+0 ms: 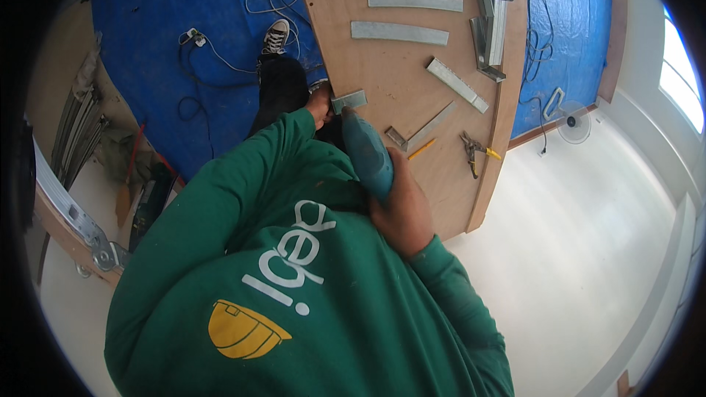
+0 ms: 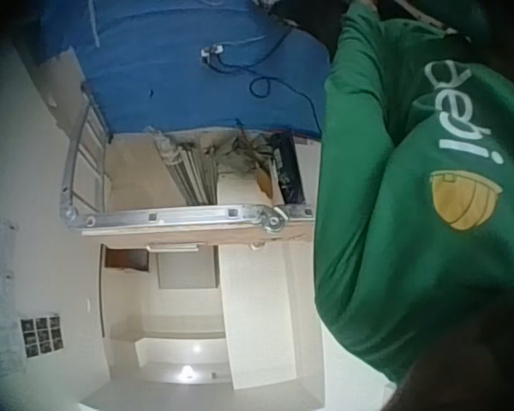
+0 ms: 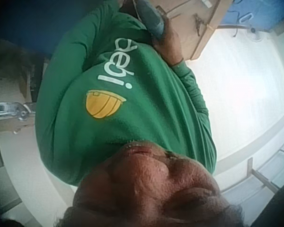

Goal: The person assembles metal frame components on a workbench. They mark metal pieces with a pencil, drill holes using a cordless drill, and use pliers to bend or adjust the metal. A second person works nearby on similar components.

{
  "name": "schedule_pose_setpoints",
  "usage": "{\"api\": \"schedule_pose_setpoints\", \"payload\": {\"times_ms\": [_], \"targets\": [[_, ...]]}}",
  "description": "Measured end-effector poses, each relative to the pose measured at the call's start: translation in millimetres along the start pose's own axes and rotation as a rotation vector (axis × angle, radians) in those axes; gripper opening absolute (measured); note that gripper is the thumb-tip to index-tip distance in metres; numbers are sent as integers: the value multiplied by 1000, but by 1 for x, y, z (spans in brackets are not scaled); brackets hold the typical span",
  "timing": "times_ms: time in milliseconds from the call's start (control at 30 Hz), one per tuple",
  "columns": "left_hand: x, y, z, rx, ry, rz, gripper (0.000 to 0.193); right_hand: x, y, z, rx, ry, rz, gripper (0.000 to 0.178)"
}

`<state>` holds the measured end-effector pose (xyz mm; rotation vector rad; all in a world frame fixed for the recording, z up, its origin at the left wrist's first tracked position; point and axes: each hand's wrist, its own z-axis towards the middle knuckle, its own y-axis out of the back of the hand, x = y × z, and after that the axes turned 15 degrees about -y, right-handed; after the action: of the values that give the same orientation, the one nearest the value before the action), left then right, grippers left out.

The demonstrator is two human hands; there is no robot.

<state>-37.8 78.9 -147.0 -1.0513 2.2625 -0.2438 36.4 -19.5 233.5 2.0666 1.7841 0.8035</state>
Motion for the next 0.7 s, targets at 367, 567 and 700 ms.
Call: {"api": "schedule_pose_setpoints", "payload": {"times_ms": [367, 567, 700], "targets": [[14, -4, 4, -114, 6, -26, 55, 2, 3, -3, 37, -43, 20, 71], [-2, -1, 2, -54, 60, -36, 45, -10, 12, -22, -57, 19, 149, 74], [3, 15, 6, -20, 97, 21, 48, -55, 13, -44, -210, -6, 405, 67]]}}
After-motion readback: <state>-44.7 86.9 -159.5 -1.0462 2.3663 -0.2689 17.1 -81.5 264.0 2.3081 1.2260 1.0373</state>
